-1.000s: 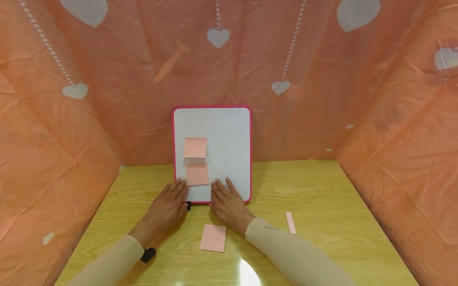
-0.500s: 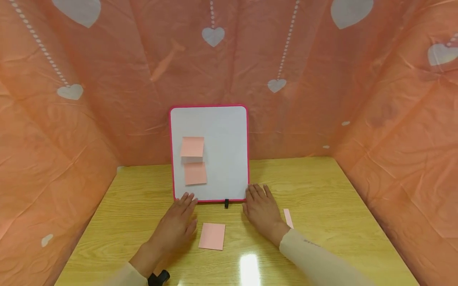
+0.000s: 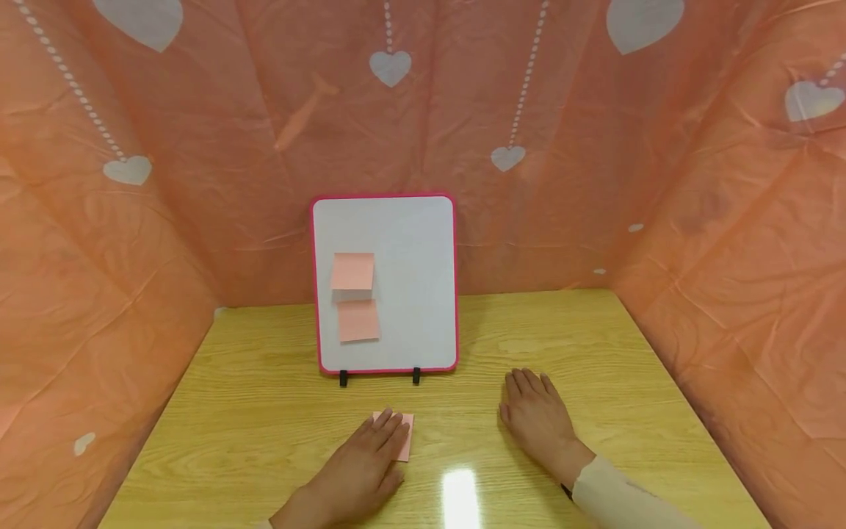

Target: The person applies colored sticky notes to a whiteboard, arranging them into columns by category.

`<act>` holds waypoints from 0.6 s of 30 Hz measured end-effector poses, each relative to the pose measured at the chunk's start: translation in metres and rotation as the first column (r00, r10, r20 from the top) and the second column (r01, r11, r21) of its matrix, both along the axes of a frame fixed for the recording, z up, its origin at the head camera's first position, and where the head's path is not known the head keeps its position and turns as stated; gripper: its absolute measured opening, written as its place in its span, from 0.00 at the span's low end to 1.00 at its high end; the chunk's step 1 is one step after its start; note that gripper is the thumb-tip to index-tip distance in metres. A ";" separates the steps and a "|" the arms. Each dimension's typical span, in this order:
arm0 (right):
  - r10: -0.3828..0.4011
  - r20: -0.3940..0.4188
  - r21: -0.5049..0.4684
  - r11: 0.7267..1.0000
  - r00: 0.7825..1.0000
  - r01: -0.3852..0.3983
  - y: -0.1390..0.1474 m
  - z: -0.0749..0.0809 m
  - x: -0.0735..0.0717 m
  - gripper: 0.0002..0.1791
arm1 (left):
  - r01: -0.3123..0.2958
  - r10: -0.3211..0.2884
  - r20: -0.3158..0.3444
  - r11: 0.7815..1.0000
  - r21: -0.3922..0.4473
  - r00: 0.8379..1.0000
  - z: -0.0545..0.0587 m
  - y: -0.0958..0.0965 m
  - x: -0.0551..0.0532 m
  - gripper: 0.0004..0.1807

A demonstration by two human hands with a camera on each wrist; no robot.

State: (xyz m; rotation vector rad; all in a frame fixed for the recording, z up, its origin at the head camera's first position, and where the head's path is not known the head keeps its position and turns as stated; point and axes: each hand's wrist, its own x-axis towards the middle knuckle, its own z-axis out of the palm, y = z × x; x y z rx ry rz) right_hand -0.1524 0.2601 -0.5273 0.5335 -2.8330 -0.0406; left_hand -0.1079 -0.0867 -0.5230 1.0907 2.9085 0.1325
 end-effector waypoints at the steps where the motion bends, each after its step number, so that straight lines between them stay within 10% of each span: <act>1: 0.000 0.001 0.002 1.000 1.000 0.000 0.003 -0.001 0.003 0.29 | 0.005 -0.005 0.020 1.000 -0.009 1.000 -0.001 0.000 0.001 0.38; 18: -0.004 0.039 0.008 1.000 0.999 0.004 0.020 -0.012 0.028 0.27 | -0.066 0.071 0.161 0.997 -0.032 0.984 -0.007 -0.015 0.003 0.42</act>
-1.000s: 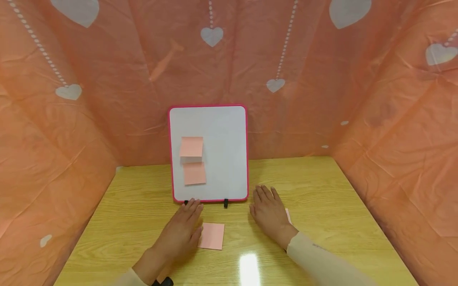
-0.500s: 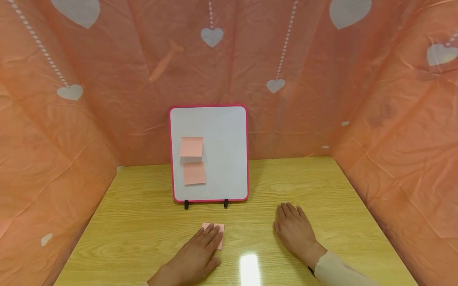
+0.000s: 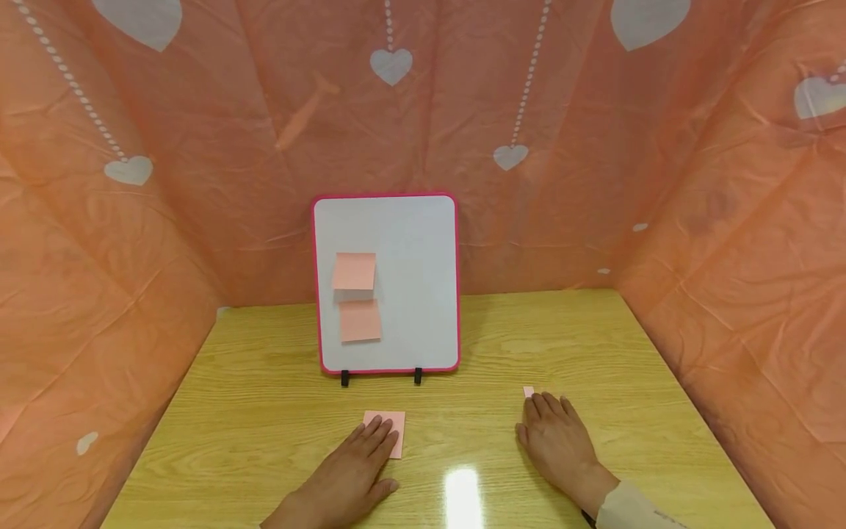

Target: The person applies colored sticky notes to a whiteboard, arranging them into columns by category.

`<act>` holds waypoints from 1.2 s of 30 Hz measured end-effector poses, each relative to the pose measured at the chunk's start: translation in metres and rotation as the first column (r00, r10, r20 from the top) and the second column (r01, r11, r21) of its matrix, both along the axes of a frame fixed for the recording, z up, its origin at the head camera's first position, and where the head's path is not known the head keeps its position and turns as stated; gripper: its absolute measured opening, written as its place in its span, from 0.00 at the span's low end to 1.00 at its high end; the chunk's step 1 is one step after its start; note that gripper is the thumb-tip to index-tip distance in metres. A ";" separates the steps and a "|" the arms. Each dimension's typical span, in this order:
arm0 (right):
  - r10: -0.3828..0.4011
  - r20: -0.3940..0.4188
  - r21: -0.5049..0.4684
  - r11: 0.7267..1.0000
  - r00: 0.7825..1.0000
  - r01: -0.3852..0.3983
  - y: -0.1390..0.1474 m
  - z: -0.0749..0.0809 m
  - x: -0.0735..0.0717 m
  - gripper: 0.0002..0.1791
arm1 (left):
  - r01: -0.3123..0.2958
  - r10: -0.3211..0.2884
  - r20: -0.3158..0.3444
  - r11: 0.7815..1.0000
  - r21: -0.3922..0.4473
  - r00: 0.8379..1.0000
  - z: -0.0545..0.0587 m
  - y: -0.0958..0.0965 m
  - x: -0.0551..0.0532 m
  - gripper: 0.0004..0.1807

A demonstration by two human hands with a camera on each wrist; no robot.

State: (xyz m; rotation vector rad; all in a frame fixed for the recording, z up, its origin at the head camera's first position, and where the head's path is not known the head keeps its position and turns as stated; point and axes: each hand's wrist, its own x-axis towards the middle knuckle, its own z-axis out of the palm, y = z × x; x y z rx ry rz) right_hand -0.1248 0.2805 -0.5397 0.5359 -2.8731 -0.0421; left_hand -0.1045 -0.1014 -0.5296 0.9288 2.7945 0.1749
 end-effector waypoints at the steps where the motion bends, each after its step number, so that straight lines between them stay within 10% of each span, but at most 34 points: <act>1: 0.023 -0.020 -0.002 1.000 1.000 -0.023 0.000 -0.001 0.000 0.27 | -0.008 0.008 0.007 1.000 0.006 1.000 0.000 -0.002 0.000 0.41; 7: 0.166 -0.118 0.051 0.986 0.979 -0.161 -0.008 -0.004 -0.003 0.25 | -0.037 0.035 0.030 0.998 0.057 0.999 -0.001 -0.016 -0.002 0.39; 36: 0.288 0.158 0.044 0.954 0.945 -0.298 -0.130 0.008 -0.008 0.29 | -0.169 0.164 0.039 0.964 0.207 0.986 0.002 -0.068 -0.004 0.31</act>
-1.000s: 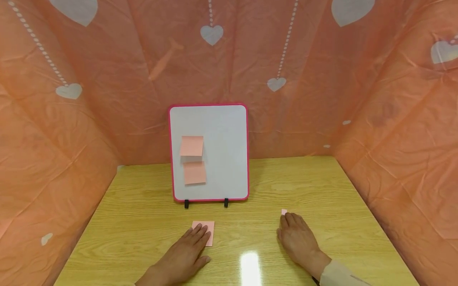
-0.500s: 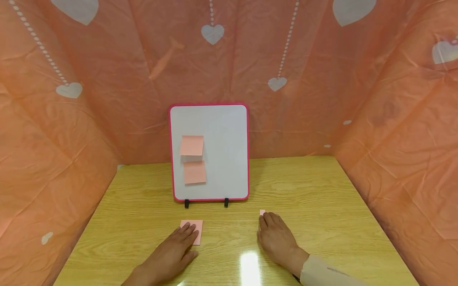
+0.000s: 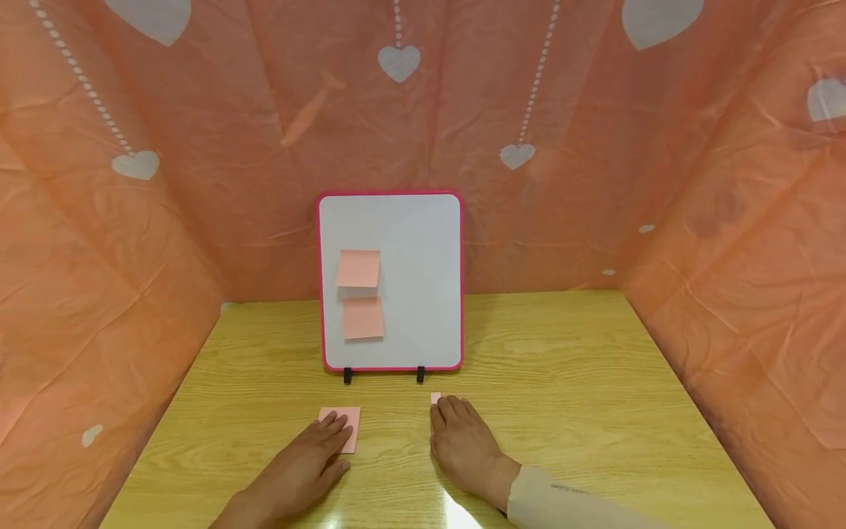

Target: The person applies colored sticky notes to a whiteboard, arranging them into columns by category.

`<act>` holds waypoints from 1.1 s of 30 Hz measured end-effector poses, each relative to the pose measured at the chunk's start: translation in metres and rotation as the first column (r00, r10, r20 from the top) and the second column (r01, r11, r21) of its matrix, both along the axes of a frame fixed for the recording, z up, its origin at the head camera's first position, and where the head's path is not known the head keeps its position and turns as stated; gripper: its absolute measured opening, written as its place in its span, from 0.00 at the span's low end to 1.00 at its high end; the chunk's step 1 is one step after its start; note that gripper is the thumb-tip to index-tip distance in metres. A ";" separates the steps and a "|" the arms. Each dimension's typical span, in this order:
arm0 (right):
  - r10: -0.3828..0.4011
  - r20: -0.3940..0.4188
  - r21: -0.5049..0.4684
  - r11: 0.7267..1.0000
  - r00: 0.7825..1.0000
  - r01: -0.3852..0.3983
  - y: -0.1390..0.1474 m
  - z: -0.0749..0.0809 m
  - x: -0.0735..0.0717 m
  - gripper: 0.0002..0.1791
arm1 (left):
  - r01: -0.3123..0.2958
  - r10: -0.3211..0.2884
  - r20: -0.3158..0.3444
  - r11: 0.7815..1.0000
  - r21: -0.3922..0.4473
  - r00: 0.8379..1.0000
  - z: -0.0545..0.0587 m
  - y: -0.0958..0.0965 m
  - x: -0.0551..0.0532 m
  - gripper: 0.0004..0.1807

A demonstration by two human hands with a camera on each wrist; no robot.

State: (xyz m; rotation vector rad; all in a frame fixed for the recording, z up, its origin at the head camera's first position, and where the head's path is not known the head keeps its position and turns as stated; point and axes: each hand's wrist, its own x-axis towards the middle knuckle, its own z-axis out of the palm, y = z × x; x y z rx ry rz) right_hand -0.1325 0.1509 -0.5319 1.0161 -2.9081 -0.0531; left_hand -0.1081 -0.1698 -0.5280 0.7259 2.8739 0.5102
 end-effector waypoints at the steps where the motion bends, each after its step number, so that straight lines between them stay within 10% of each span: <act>1: 0.008 -0.002 0.003 1.000 1.000 -0.008 -0.003 0.000 0.000 0.29 | -0.001 0.001 -0.003 1.000 0.000 1.000 0.000 0.000 0.000 0.30; 33: 0.038 -0.100 -0.056 0.997 0.994 -0.044 -0.009 -0.004 -0.003 0.26 | 0.001 0.001 -0.221 1.000 0.006 0.975 0.002 0.013 -0.005 0.24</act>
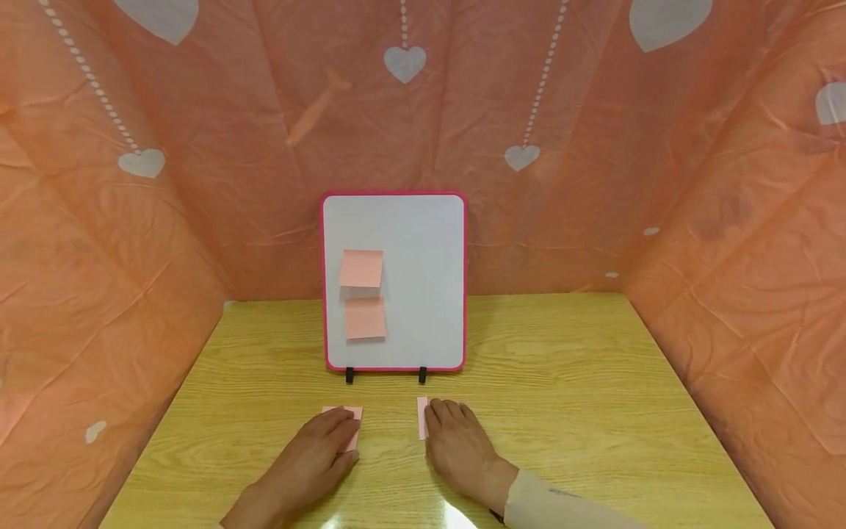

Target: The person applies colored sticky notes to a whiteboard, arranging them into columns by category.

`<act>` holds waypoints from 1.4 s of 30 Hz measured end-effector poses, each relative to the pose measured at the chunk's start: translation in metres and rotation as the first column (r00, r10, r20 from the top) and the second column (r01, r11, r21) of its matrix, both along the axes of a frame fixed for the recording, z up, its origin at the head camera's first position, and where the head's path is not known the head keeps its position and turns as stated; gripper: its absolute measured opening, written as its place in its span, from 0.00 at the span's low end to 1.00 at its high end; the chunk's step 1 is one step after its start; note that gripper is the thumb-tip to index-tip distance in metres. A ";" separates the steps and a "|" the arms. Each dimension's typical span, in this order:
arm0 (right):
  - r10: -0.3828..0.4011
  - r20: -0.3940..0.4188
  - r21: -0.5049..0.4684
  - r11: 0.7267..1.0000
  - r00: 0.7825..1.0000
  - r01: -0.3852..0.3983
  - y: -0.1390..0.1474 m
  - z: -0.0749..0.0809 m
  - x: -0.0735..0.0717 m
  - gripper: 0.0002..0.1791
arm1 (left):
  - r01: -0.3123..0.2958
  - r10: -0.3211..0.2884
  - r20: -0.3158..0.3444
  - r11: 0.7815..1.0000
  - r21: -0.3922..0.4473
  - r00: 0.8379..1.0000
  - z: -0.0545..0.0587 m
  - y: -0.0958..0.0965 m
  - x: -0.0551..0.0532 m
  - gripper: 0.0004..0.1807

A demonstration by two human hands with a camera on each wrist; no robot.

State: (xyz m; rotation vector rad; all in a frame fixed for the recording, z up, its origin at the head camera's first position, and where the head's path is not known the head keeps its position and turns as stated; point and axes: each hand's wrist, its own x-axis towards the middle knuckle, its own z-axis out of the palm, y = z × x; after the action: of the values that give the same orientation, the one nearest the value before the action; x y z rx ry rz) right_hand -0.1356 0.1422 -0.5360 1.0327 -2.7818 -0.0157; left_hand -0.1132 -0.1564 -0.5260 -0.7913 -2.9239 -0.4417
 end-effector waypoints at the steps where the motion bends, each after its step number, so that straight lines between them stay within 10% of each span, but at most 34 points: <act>1: 0.000 -0.008 -0.018 1.000 1.000 0.000 0.003 0.000 -0.001 0.26 | 0.004 -0.004 0.008 1.000 -0.003 1.000 0.001 0.003 -0.001 0.24; 10: 0.001 -0.017 -0.024 1.000 1.000 -0.002 0.025 0.001 -0.003 0.24 | 0.147 -0.142 0.060 0.985 -0.092 0.988 0.003 0.037 -0.014 0.34; 18: -0.039 0.091 -0.013 0.999 0.995 0.040 0.026 0.004 0.002 0.27 | 0.331 -0.322 0.077 0.919 -0.215 0.944 -0.001 0.053 -0.035 0.52; 28: -0.023 0.065 0.000 1.000 0.998 0.023 0.024 0.004 0.001 0.26 | 0.380 -0.347 0.160 0.876 -0.297 0.924 -0.001 0.060 -0.058 0.64; 34: 0.118 -0.069 0.014 0.993 0.991 -0.117 0.026 0.002 -0.005 0.25 | 0.390 -0.341 0.204 0.871 -0.300 0.918 0.001 0.064 -0.062 0.64; 42: 0.318 -0.213 0.195 0.940 0.924 -0.279 0.017 0.002 -0.017 0.21 | 0.401 -0.355 0.195 0.862 -0.311 0.914 -0.002 0.067 -0.064 0.65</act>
State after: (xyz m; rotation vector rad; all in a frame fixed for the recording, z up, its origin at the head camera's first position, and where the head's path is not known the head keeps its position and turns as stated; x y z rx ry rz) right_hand -0.1525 0.1595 -0.5338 1.3850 -2.4106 -0.3108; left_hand -0.1776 -0.0896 -0.5284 -1.4539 -3.0038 0.0103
